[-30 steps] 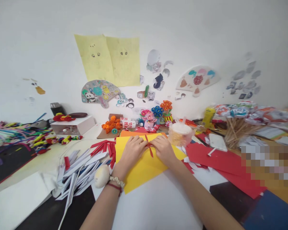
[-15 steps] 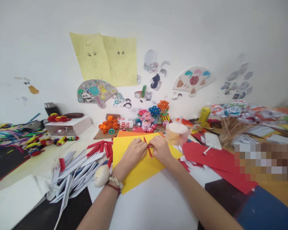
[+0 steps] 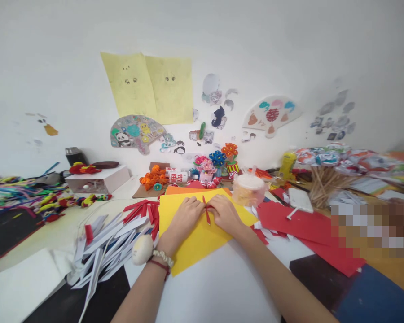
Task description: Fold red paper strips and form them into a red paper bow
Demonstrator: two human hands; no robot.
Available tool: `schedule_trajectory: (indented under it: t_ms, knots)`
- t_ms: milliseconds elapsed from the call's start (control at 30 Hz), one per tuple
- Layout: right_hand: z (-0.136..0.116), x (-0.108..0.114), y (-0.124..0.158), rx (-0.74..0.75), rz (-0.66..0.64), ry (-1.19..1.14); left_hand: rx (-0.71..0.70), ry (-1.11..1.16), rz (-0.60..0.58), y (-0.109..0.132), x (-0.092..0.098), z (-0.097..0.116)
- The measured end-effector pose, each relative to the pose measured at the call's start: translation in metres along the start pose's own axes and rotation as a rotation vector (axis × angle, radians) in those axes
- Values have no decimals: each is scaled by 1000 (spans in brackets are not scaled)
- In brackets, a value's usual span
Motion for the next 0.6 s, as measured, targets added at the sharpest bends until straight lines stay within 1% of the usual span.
schedule_trajectory:
  t_ms: [267, 367, 600]
  knots:
    - [7, 4, 0, -61, 53, 7, -8, 49, 24, -2, 1, 8]
    - [9, 4, 1, -66, 36, -6, 5, 41, 22, -1, 1, 6]
    - [7, -1, 0, -37, -25, -35, 91, -56, 26, -1, -4, -4]
Point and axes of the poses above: each hand's wrist, its own y-axis away from the middle knuckle, its own x-axis out of the back of the hand, z = x × y, the point moved 6 cm from there along -y, towards the middle knuckle, and after that the axes turned 7 degrees about -y, right-handed, at the moved point
